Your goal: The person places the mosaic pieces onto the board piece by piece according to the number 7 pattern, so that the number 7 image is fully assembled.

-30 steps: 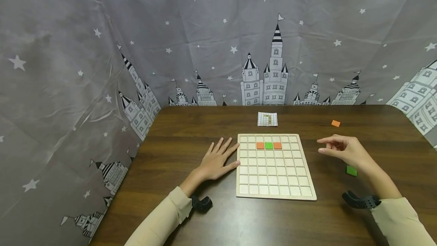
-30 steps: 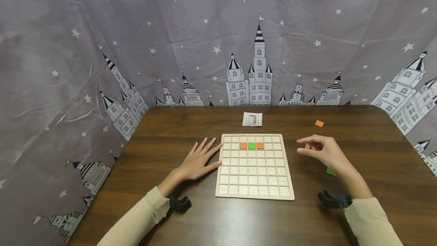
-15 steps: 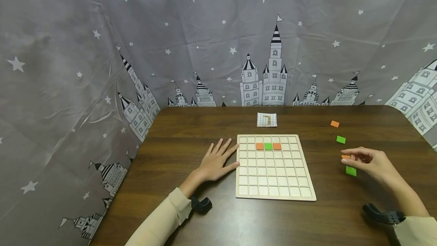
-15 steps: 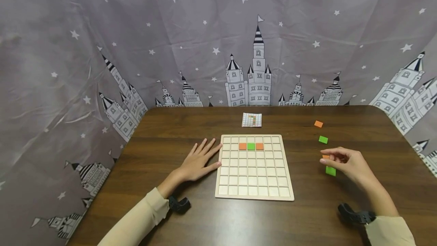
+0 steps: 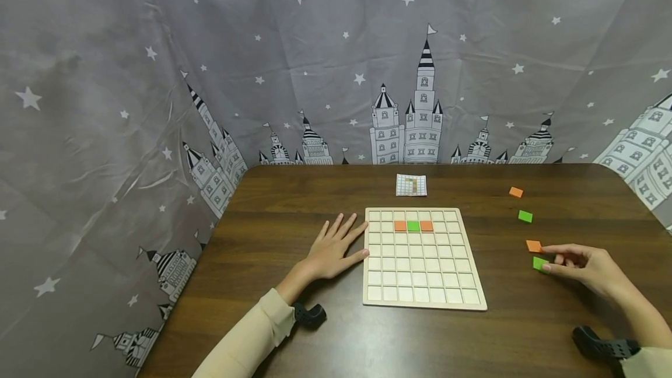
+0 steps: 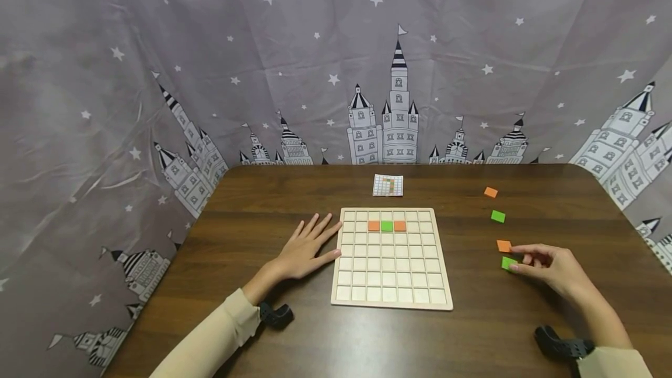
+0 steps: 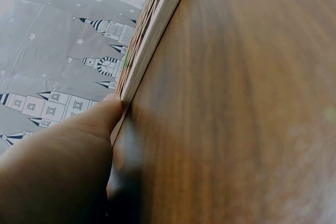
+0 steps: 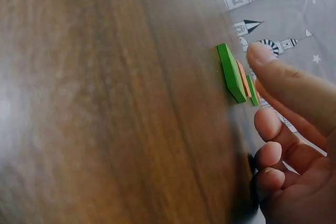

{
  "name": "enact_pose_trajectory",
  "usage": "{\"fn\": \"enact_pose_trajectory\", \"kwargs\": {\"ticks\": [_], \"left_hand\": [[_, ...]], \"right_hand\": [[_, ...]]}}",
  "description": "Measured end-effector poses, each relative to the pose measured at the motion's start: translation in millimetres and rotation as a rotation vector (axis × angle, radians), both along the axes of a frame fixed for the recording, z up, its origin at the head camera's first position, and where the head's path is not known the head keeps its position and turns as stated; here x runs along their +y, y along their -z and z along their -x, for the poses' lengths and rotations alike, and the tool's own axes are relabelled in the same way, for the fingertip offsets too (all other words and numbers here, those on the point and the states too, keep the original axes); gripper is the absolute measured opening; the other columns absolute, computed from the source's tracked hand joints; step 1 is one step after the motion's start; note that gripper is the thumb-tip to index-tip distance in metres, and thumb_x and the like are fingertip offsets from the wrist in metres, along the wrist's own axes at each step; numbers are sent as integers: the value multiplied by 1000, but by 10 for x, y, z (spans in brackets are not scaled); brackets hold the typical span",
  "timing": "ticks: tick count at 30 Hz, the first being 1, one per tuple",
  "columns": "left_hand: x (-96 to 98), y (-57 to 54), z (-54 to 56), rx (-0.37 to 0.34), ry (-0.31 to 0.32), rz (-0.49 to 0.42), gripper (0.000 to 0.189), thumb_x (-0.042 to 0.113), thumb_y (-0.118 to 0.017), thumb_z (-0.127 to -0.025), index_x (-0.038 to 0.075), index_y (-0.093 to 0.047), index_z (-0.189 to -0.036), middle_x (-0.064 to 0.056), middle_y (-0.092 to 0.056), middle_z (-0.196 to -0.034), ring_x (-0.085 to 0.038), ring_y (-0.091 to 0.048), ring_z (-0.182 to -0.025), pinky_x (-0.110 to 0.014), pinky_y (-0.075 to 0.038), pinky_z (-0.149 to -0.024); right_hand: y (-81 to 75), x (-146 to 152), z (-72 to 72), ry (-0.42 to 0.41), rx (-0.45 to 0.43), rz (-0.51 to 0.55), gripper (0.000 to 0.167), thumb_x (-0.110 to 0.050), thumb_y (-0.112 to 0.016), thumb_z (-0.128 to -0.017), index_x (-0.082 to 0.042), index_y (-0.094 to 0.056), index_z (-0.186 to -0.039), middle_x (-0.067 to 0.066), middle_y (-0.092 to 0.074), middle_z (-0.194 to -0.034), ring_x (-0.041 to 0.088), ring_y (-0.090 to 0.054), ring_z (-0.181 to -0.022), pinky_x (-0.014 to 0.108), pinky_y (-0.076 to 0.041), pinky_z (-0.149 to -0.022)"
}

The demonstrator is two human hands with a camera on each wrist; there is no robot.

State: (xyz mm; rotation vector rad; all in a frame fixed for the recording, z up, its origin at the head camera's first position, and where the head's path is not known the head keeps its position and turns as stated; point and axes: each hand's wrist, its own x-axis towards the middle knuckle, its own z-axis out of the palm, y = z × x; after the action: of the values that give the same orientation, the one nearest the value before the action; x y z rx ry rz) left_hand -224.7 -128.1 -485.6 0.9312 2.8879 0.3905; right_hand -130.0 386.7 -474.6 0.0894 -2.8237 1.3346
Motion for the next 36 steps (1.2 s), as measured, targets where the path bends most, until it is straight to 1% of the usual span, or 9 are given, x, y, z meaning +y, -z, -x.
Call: {"fn": "enact_pose_trajectory", "kwargs": {"ticks": [7,12,16,23,26,29,31,36], "left_hand": [[-7,3,-6,5,5,-13,69,59,-38,-102,26,-24,-161,-9,-15,-166,-38,-7,-151,-62,-6,-117],[-9,7,-1,2,6,-11,70,61,-36,-102,26,-23,-161,-9,-13,-166,-37,-5,-151,-62,-4,-117],[-15,16,2,5,5,-13,70,60,-36,-102,25,-23,-161,-9,-13,-166,-37,-6,-151,-61,-4,-117],[-25,39,-19,12,10,-21,69,59,-38,-102,25,-24,-161,-11,-15,-165,-39,-7,-150,-61,-5,-117],[-29,52,-30,9,5,-4,70,62,-35,-102,26,-22,-161,-9,-14,-166,-37,-6,-151,-61,-5,-117],[-27,67,-18,10,0,6,71,64,-33,-101,28,-20,-161,-7,-13,-166,-36,-5,-151,-60,-4,-118],[-25,70,-7,16,1,-5,70,63,-34,-101,27,-22,-161,-8,-14,-166,-36,-6,-151,-60,-4,-117],[-17,66,12,16,3,-15,70,62,-35,-101,27,-23,-161,-8,-14,-166,-37,-6,-151,-61,-5,-117]], "right_hand": [[16,18,3,-18,-9,-23,36,-15,-79,-88,8,-69,-114,-1,-54,-76,9,-43,-64,28,-33,-53],[23,18,0,-16,-16,-36,35,-15,-79,-87,7,-70,-113,-1,-52,-76,9,-43,-64,28,-33,-53],[45,23,-1,-34,5,-38,32,-10,-80,-85,8,-71,-109,-1,-51,-76,9,-42,-64,27,-33,-53],[82,23,-15,-49,32,-40,24,-4,-80,-83,8,-72,-102,-3,-53,-74,8,-45,-63,26,-37,-51],[107,20,-26,-59,50,-47,22,-4,-80,-83,7,-73,-101,-3,-53,-73,8,-45,-63,26,-37,-51],[122,21,-24,-56,72,-60,21,-3,-80,-83,6,-73,-100,-4,-53,-73,7,-45,-63,25,-37,-50],[124,22,-18,-50,83,-71,21,-3,-80,-83,6,-73,-100,-4,-53,-73,7,-45,-63,25,-36,-50],[93,20,-17,-32,78,-97,23,-7,-80,-84,6,-73,-102,-4,-52,-74,7,-44,-64,26,-36,-50]]}}
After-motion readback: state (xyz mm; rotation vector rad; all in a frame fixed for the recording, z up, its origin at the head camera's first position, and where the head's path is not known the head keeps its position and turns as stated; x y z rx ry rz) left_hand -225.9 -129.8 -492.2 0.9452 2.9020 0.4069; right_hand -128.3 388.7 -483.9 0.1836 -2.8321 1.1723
